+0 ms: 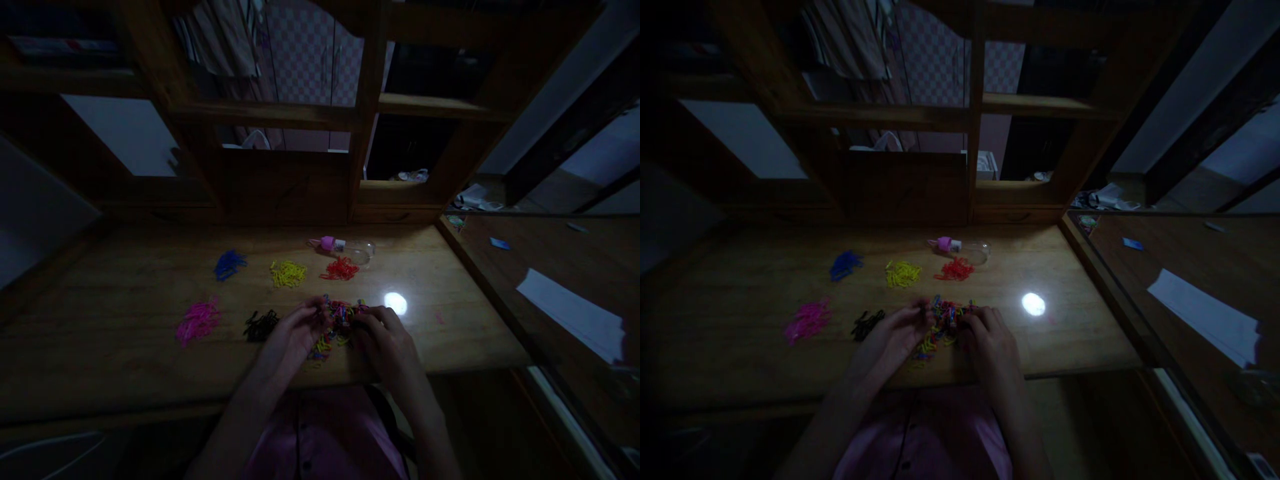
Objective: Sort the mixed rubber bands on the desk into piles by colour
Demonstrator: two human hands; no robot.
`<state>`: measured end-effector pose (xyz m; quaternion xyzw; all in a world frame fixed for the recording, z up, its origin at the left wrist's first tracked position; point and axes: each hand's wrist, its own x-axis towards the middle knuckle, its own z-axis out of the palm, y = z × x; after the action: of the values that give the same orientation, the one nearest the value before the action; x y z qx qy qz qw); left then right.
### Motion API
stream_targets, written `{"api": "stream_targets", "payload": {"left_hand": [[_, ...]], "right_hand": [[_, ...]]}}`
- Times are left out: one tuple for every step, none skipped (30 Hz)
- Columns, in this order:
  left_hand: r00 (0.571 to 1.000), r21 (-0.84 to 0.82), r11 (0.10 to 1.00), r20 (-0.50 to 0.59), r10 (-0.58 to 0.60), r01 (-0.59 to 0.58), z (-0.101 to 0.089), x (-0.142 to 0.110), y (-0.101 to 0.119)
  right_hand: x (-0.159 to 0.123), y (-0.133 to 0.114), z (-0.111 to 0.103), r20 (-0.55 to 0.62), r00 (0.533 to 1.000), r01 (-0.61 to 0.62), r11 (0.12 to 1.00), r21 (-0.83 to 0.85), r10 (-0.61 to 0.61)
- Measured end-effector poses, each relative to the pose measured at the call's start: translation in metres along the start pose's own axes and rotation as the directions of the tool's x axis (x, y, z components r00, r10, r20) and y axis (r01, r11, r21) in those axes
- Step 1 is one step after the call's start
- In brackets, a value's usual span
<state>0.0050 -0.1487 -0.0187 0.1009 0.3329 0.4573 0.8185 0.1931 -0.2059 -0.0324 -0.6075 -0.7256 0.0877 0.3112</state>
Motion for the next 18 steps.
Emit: {"api": "stream_targets", "payload": {"left_hand": [[1.0, -0.053, 0.998, -0.013, -0.028, 0.027, 0.001, 0.0, 0.001], [0.999, -0.096, 0.994, -0.02, -0.049, 0.047, 0.001, -0.001, 0.002], [0.998, -0.131, 0.99, -0.02, -0.062, 0.059, 0.002, -0.001, 0.004], [0.998, -0.156, 0.986, -0.017, -0.065, 0.062, 0.002, -0.002, 0.004], [0.998, -0.171, 0.983, -0.013, -0.065, 0.062, 0.002, -0.002, 0.005], [0.998, -0.179, 0.982, -0.008, -0.061, 0.058, 0.002, -0.002, 0.006], [0.999, -0.182, 0.982, -0.001, -0.055, 0.053, 0.002, -0.003, 0.006], [0.999, -0.181, 0.982, 0.008, -0.048, 0.049, 0.002, -0.002, 0.006], [0.999, -0.177, 0.983, 0.018, -0.044, 0.046, 0.002, -0.002, 0.006], [0.999, -0.173, 0.984, 0.031, -0.04, 0.045, 0.001, -0.002, 0.006], [0.998, -0.167, 0.985, 0.044, -0.038, 0.045, 0.001, -0.002, 0.007], [0.998, -0.161, 0.986, 0.057, -0.037, 0.046, 0.0, -0.001, 0.007], [0.997, -0.153, 0.987, 0.067, -0.04, 0.049, 0.0, 0.0, 0.007], [0.996, -0.147, 0.988, 0.074, -0.041, 0.051, -0.001, 0.001, 0.006], [0.996, -0.144, 0.988, 0.079, -0.041, 0.052, -0.001, 0.001, 0.006], [0.996, -0.143, 0.988, 0.084, -0.041, 0.053, 0.0, 0.002, 0.005], [0.995, -0.142, 0.988, 0.087, -0.041, 0.053, 0.0, 0.003, 0.003], [0.995, -0.142, 0.988, 0.091, -0.041, 0.054, 0.001, 0.003, 0.002]], "right_hand": [[0.0, 0.0, 0.002, 0.001, 1.0, 0.001, 1.0, -0.026, -0.001], [0.001, 0.001, 0.003, 0.004, 1.0, -0.001, 0.999, -0.047, 0.001], [0.001, 0.001, 0.004, 0.003, 1.0, -0.002, 0.998, -0.062, 0.003], [0.001, 0.002, 0.005, -0.003, 1.0, -0.005, 0.998, -0.067, 0.005], [0.001, 0.003, 0.006, -0.012, 1.0, -0.01, 0.998, -0.057, 0.01], [0.001, 0.003, 0.006, -0.028, 0.999, -0.018, 0.999, -0.033, 0.017], [0.001, 0.004, 0.006, -0.047, 0.999, -0.027, 1.0, 0.006, 0.028], [0.002, 0.005, 0.006, -0.065, 0.997, -0.038, 0.998, 0.053, 0.041], [0.002, 0.005, 0.006, -0.079, 0.995, -0.05, 0.993, 0.106, 0.059], [0.002, 0.005, 0.005, -0.088, 0.993, -0.064, 0.985, 0.159, 0.079], [0.002, 0.005, 0.004, -0.091, 0.991, -0.079, 0.975, 0.208, 0.1], [0.002, 0.006, 0.003, -0.09, 0.989, -0.094, 0.963, 0.251, 0.12], [0.002, 0.006, 0.001, -0.088, 0.986, -0.109, 0.952, 0.285, 0.14], [0.003, 0.006, 0.0, -0.086, 0.984, -0.124, 0.943, 0.31, 0.158], [0.003, 0.005, -0.002, -0.086, 0.981, -0.139, 0.935, 0.325, 0.176], [0.003, 0.005, -0.004, -0.087, 0.977, -0.153, 0.93, 0.334, 0.193], [0.004, 0.005, -0.005, -0.089, 0.974, -0.167, 0.925, 0.342, 0.209], [0.004, 0.003, -0.007, -0.093, 0.97, -0.178, 0.92, 0.349, 0.223]]}}
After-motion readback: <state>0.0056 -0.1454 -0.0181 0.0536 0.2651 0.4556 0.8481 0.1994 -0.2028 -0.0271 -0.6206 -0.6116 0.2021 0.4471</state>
